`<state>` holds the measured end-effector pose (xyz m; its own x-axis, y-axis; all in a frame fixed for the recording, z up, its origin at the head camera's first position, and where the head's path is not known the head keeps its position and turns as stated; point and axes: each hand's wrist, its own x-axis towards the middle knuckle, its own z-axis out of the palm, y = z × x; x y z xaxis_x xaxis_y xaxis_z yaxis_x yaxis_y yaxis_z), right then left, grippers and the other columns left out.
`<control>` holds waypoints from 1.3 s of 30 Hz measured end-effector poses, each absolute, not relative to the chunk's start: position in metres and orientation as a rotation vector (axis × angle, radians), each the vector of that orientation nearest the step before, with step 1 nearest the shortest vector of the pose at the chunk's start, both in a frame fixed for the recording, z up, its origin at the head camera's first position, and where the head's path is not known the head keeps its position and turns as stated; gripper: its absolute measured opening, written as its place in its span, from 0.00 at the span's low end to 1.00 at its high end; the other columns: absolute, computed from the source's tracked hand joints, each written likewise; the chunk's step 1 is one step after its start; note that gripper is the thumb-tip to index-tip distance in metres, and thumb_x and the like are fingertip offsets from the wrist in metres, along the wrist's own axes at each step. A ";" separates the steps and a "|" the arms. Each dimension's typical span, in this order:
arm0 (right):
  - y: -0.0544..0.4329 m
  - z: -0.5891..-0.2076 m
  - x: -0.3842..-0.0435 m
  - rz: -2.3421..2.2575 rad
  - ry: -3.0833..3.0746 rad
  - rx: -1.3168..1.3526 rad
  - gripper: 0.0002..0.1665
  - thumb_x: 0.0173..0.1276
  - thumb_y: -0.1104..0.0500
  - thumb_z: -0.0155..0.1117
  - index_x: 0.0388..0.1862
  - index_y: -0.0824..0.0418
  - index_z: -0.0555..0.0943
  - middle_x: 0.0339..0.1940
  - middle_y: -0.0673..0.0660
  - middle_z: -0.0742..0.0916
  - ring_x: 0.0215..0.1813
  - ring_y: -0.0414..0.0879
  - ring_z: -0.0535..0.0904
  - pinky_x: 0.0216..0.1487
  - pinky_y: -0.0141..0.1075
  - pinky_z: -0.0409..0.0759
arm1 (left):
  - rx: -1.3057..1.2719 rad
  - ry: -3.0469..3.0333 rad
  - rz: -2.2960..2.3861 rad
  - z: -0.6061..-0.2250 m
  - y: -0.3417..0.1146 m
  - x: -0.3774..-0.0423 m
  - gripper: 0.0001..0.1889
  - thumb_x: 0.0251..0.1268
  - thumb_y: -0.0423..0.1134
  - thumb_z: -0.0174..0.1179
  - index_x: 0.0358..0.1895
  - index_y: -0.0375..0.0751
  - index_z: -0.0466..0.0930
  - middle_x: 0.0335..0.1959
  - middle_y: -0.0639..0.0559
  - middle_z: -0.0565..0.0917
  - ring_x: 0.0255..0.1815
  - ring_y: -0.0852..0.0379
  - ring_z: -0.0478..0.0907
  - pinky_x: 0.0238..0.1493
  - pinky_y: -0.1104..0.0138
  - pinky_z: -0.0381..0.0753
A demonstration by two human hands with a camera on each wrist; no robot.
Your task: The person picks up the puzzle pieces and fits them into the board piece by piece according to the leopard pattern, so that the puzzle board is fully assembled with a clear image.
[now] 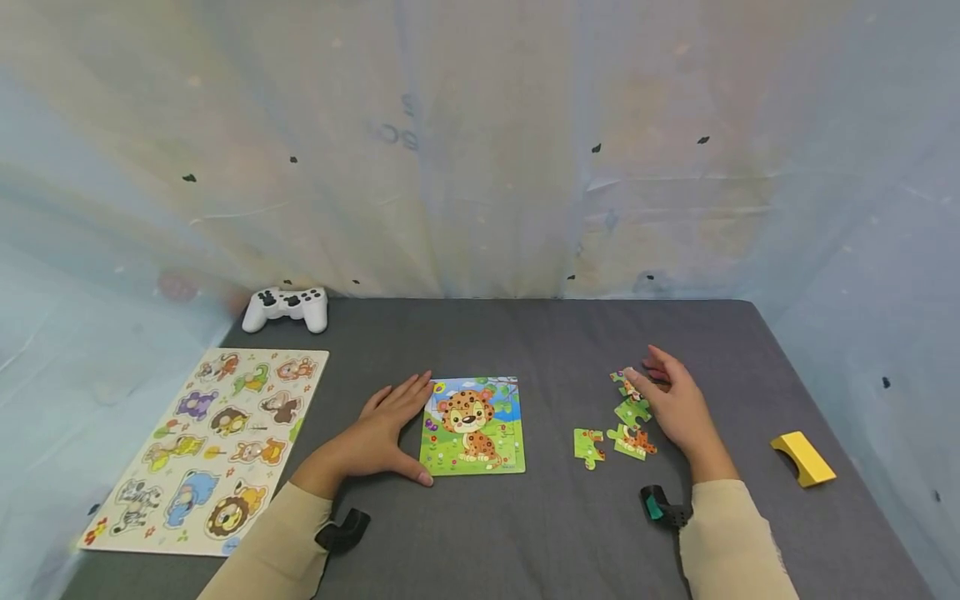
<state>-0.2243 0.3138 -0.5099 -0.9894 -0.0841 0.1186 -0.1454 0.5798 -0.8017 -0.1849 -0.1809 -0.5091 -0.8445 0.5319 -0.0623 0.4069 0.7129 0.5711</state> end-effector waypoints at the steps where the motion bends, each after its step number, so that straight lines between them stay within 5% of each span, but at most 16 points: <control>1: 0.313 -0.510 -0.225 1.328 -2.773 0.225 0.43 0.88 0.46 0.60 0.87 0.71 0.61 0.76 0.75 0.71 0.74 0.69 0.68 0.67 0.60 0.71 | 0.752 2.695 0.826 -0.509 -0.181 -0.185 0.77 0.43 0.74 0.83 0.91 0.42 0.46 0.91 0.51 0.42 0.90 0.50 0.37 0.83 0.41 0.33; 4: 0.309 -0.512 -0.226 1.191 -2.826 0.296 0.38 0.85 0.51 0.67 0.80 0.75 0.70 0.77 0.77 0.68 0.76 0.78 0.60 0.68 0.74 0.61 | 0.762 2.696 0.834 -0.511 -0.181 -0.185 0.77 0.43 0.74 0.83 0.91 0.42 0.47 0.91 0.50 0.43 0.90 0.49 0.37 0.83 0.40 0.33; 8: 0.304 -0.513 -0.225 1.142 -2.805 0.286 0.29 0.82 0.57 0.70 0.72 0.73 0.77 0.74 0.76 0.70 0.74 0.78 0.60 0.65 0.75 0.60 | 0.765 2.704 0.835 -0.513 -0.182 -0.185 0.76 0.44 0.73 0.83 0.91 0.41 0.48 0.91 0.50 0.43 0.90 0.49 0.38 0.83 0.40 0.33; 11: 0.302 -0.513 -0.224 1.193 -2.771 0.250 0.27 0.81 0.60 0.71 0.72 0.71 0.77 0.68 0.74 0.76 0.69 0.73 0.68 0.63 0.70 0.67 | 0.763 2.703 0.830 -0.511 -0.182 -0.185 0.76 0.44 0.73 0.83 0.91 0.42 0.47 0.91 0.51 0.43 0.90 0.49 0.37 0.83 0.40 0.33; 14: 0.301 -0.513 -0.221 1.205 -2.744 0.219 0.26 0.83 0.60 0.69 0.74 0.67 0.77 0.60 0.68 0.83 0.55 0.61 0.78 0.52 0.54 0.76 | 0.763 2.700 0.826 -0.510 -0.181 -0.185 0.76 0.44 0.73 0.83 0.91 0.41 0.48 0.91 0.50 0.43 0.90 0.49 0.37 0.83 0.40 0.33; 18: 0.299 -0.513 -0.219 1.189 -2.660 0.178 0.25 0.84 0.59 0.68 0.74 0.63 0.79 0.51 0.61 0.86 0.42 0.46 0.77 0.39 0.36 0.74 | 0.771 2.697 0.833 -0.509 -0.181 -0.184 0.76 0.44 0.73 0.83 0.91 0.41 0.47 0.91 0.49 0.43 0.90 0.48 0.38 0.83 0.39 0.33; 25: 0.289 -0.508 -0.217 1.380 -2.487 0.070 0.20 0.82 0.58 0.71 0.65 0.66 0.81 0.39 0.64 0.87 0.32 0.45 0.83 0.29 0.32 0.81 | 0.778 2.701 0.845 -0.510 -0.182 -0.184 0.76 0.44 0.72 0.84 0.91 0.40 0.48 0.91 0.49 0.44 0.90 0.47 0.38 0.83 0.38 0.34; 34: 0.274 -0.495 -0.212 1.803 -2.491 0.279 0.27 0.85 0.59 0.66 0.76 0.68 0.75 0.51 0.69 0.83 0.46 0.53 0.90 0.47 0.39 0.89 | 0.779 2.697 0.841 -0.510 -0.182 -0.185 0.76 0.44 0.72 0.84 0.91 0.41 0.48 0.91 0.48 0.44 0.90 0.47 0.38 0.83 0.39 0.34; 39: 0.263 -0.492 -0.210 1.889 -2.464 0.329 0.22 0.83 0.59 0.69 0.65 0.72 0.78 0.46 0.69 0.85 0.44 0.55 0.90 0.47 0.41 0.89 | 0.772 2.695 0.842 -0.510 -0.182 -0.184 0.77 0.44 0.73 0.84 0.91 0.41 0.47 0.91 0.49 0.43 0.90 0.48 0.37 0.83 0.39 0.33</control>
